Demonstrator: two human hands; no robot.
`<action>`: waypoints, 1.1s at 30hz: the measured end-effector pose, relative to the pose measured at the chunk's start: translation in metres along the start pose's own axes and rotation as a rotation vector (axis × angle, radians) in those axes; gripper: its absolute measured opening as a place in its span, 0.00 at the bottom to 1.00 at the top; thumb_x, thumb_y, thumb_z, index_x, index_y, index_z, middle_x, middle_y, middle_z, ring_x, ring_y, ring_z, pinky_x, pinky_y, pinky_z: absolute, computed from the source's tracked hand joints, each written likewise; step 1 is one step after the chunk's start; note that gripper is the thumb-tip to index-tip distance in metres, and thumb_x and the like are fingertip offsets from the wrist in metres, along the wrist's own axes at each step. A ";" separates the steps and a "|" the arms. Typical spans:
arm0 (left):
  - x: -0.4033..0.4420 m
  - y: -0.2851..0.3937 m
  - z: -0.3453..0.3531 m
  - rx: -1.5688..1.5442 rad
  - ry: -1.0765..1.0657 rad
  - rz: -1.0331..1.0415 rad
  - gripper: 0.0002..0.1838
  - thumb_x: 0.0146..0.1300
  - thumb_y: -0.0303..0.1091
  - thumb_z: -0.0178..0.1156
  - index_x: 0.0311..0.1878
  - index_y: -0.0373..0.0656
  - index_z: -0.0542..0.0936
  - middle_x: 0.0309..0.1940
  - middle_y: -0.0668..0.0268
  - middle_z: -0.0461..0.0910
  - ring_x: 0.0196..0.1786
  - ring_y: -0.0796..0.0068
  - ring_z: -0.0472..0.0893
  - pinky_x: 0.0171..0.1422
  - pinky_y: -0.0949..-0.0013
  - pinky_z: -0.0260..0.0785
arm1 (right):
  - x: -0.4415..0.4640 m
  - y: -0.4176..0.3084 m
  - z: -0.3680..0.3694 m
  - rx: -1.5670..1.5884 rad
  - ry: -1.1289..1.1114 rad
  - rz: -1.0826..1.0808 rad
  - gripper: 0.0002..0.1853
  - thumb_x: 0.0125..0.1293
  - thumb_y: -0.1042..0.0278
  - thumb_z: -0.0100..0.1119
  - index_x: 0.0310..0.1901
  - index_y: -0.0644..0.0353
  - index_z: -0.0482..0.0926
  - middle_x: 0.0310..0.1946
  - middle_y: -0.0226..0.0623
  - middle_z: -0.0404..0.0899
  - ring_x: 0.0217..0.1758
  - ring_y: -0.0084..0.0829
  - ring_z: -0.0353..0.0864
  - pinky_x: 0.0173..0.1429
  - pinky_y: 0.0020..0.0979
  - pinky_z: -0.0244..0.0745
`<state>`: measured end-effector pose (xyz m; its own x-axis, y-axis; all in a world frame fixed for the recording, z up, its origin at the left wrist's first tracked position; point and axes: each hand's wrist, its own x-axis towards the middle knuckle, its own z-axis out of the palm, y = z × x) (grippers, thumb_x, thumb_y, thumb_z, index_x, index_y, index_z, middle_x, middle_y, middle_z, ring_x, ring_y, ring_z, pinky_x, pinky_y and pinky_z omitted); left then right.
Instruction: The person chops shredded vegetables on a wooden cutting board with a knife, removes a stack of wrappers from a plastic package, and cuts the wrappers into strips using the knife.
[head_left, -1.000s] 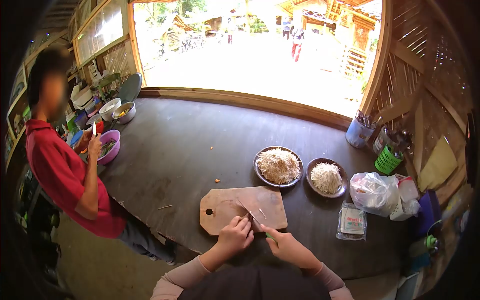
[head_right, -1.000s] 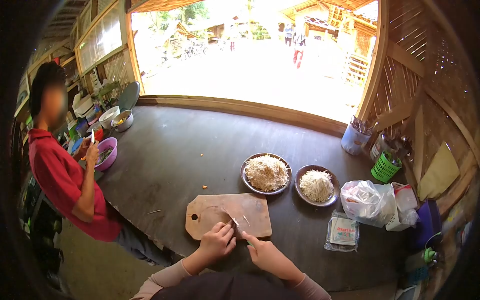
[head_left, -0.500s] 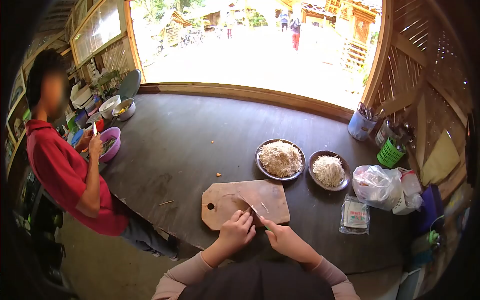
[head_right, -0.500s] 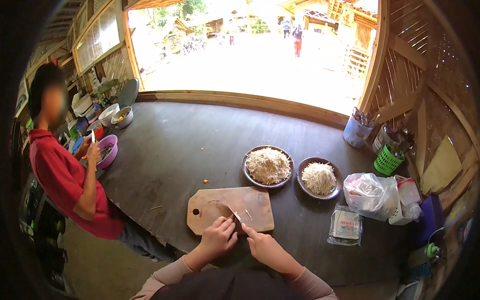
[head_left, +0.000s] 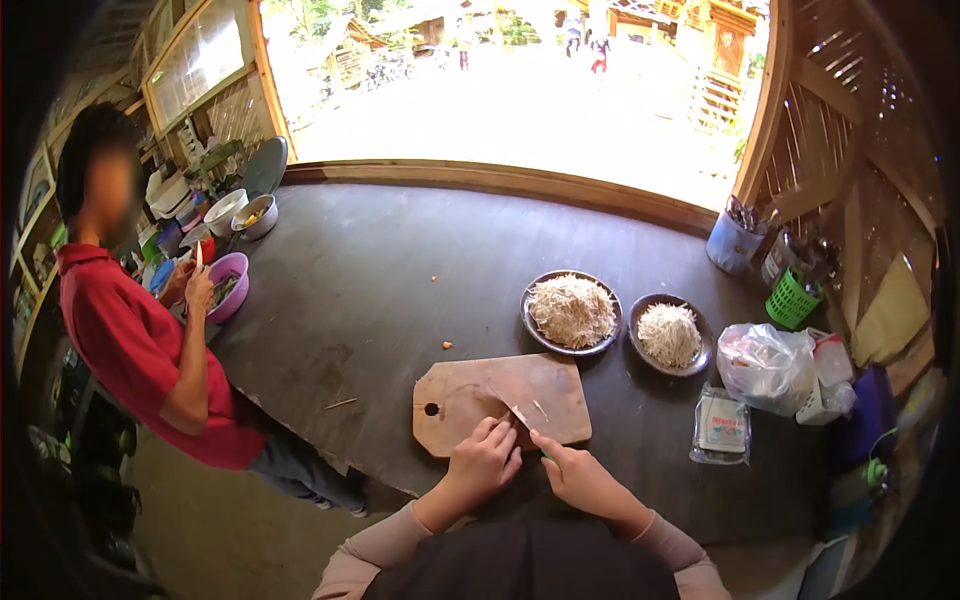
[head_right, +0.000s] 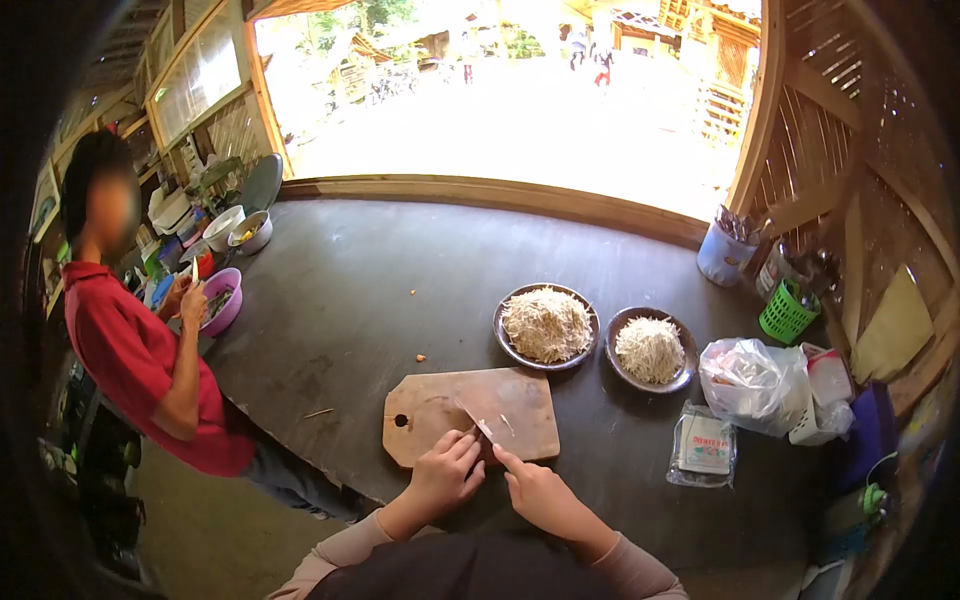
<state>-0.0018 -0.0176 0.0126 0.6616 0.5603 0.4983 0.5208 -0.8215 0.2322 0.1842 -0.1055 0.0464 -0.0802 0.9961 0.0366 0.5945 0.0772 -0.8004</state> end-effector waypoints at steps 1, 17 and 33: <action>0.000 0.000 0.000 -0.005 -0.008 -0.010 0.17 0.61 0.37 0.62 0.49 0.35 0.83 0.53 0.57 0.83 0.57 0.59 0.79 0.54 0.62 0.78 | 0.002 0.001 0.001 -0.005 0.005 -0.016 0.25 0.70 0.73 0.53 0.68 0.60 0.70 0.47 0.64 0.81 0.49 0.59 0.82 0.54 0.47 0.78; 0.000 0.000 0.002 -0.022 -0.003 -0.027 0.17 0.61 0.37 0.63 0.50 0.36 0.83 0.53 0.56 0.83 0.58 0.57 0.79 0.59 0.61 0.76 | 0.003 0.004 0.003 -0.062 0.000 -0.020 0.25 0.70 0.76 0.53 0.69 0.62 0.69 0.46 0.62 0.81 0.49 0.59 0.82 0.53 0.46 0.79; -0.003 -0.002 0.006 0.002 0.007 -0.017 0.17 0.61 0.37 0.64 0.49 0.36 0.83 0.51 0.55 0.83 0.58 0.56 0.79 0.59 0.60 0.76 | 0.002 0.004 0.002 -0.002 -0.013 0.003 0.26 0.69 0.75 0.54 0.69 0.60 0.70 0.42 0.62 0.82 0.44 0.59 0.83 0.49 0.46 0.79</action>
<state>-0.0012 -0.0171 0.0061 0.6487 0.5739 0.4999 0.5335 -0.8113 0.2391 0.1848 -0.1030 0.0420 -0.0890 0.9957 0.0261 0.5963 0.0743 -0.7993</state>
